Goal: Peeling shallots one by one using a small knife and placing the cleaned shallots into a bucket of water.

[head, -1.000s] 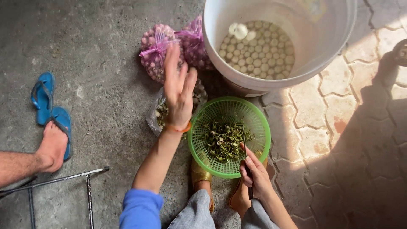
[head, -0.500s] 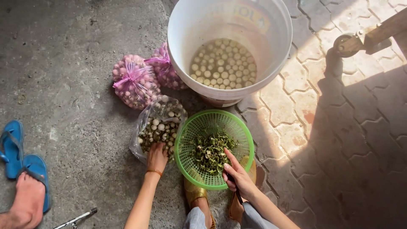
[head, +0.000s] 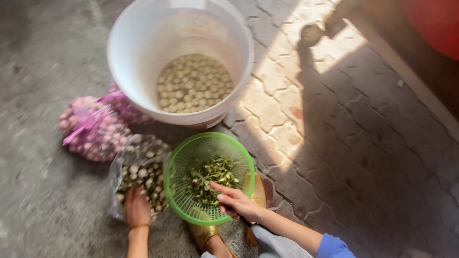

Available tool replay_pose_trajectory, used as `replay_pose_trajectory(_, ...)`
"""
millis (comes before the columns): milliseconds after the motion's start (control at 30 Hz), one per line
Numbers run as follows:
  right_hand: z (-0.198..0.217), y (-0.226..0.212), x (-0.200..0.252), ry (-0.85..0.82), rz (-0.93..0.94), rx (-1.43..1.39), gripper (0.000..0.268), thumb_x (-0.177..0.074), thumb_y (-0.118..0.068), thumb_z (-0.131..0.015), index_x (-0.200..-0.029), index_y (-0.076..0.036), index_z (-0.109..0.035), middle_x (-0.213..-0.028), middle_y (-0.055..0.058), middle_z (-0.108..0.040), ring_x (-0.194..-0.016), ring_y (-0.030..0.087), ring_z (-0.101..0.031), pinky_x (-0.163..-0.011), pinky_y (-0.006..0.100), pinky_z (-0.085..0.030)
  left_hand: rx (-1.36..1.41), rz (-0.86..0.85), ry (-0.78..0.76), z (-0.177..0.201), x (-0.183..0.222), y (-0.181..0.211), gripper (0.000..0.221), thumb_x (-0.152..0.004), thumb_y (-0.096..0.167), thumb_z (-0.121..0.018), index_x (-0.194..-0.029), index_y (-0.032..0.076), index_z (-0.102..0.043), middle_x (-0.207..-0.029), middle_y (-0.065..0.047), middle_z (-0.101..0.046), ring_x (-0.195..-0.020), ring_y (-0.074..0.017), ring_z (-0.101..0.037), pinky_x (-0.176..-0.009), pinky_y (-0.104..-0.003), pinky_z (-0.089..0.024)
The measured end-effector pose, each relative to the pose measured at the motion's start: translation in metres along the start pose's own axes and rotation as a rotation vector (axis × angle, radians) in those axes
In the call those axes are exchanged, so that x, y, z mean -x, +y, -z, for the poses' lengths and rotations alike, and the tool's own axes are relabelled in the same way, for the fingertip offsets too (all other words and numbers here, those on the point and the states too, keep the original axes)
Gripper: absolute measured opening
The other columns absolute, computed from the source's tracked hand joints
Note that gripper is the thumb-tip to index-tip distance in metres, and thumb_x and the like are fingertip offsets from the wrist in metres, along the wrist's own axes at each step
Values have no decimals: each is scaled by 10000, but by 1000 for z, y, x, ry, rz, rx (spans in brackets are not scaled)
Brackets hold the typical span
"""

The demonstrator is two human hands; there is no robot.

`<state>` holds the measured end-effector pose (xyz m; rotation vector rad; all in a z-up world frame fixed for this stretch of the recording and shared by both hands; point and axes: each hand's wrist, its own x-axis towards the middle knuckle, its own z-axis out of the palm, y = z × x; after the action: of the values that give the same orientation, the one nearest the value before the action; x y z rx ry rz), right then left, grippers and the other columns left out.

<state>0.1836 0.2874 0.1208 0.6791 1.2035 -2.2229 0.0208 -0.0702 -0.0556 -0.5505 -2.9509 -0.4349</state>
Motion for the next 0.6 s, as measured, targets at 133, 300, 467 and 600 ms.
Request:
replay_pose_trajectory(133,1,6,-4,-101,-30,-10,688,-1042,-309,-564,-1670,-277,-286,-674,-16,-596,-430,54,-383,-374,179,-311,155,329,-10,29,4,9,310,-1005,29,-588,-1289,91,-695,-1343,-148,-637,-1104,-379,-662,-872,-504,-573)
replay_pose_trajectory(300,-1,-5,3,-133,-15,0,658,-1052,-293,-552,-1666,-258,-317,-655,-29,-572,-429,51,-390,-383,172,-317,409,460,201,34,6,19,256,-915,-32,-734,-1158,49,-738,-1255,-183,-519,-771,-285,-582,-768,-434,-552)
replay_pose_trajectory(467,-5,-15,12,-194,43,30,756,-1034,-373,-551,-1678,-129,-239,-584,-26,-475,-413,52,-349,-386,194,-286,1574,658,191,61,-6,108,216,-975,80,-658,-1190,65,-673,-1217,-116,-676,-899,-179,-654,-788,-279,-582)
replay_pose_trajectory(600,2,-5,6,-274,104,76,759,-1015,-411,-563,-1677,-270,-221,-592,9,-446,-444,55,-319,-392,184,-252,2000,613,-38,79,-10,201,257,-903,-68,-648,-1137,36,-672,-1203,-180,-690,-936,-268,-701,-834,-311,-572)
